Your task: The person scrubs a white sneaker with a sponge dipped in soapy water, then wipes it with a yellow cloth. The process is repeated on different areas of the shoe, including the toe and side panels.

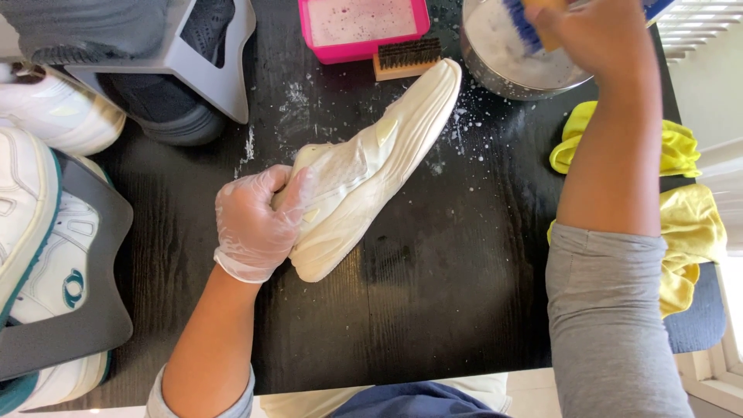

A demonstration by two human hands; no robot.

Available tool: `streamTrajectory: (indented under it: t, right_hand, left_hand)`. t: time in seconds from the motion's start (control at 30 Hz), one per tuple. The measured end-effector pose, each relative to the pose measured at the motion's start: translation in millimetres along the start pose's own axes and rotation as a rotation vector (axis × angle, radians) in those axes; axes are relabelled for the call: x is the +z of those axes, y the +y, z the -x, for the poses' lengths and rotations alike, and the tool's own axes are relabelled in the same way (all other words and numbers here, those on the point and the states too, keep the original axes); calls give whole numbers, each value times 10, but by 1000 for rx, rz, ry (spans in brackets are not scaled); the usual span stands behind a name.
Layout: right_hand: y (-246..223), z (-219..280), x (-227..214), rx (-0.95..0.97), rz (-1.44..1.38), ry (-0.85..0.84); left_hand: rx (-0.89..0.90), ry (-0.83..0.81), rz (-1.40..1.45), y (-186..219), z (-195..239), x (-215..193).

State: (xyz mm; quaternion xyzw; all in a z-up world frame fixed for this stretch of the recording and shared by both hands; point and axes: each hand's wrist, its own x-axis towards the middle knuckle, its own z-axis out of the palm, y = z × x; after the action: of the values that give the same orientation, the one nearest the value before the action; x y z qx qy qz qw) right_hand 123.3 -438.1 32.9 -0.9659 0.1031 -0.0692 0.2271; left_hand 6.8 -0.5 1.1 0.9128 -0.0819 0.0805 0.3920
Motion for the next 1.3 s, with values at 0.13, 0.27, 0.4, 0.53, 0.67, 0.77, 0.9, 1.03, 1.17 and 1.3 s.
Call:
streamTrajectory:
  t: [0.13, 0.27, 0.4, 0.53, 0.67, 0.77, 0.9, 1.03, 1.17, 1.3]
  right_hand:
    - [-8, 32, 6, 2, 9, 15]
    - [-6, 39, -13, 2, 21, 42]
    - [21, 56, -31, -5, 29, 53]
    - [49, 45, -55, -10, 39, 79]
    - [38, 64, -48, -18, 49, 103]
    - [43, 53, -46, -22, 56, 119]
    - [17, 56, -30, -24, 62, 135]
    - [39, 57, -33, -32, 73, 159]
    - [50, 75, -32, -45, 84, 185]
    - [82, 52, -36, -53, 91, 205]
  left_hand:
    - [151, 78, 25, -162, 18, 57]
    - [137, 65, 36, -124, 20, 35]
    - [155, 72, 35, -136, 20, 43]
    - [137, 64, 58, -126, 20, 38]
    - [141, 58, 59, -145, 15, 36]
    - [138, 46, 61, -128, 12, 25]
    - [133, 50, 66, -134, 11, 36]
    - [124, 52, 89, -163, 6, 47]
    - [131, 51, 60, -161, 9, 41]
    - [132, 58, 42, -121, 6, 24]
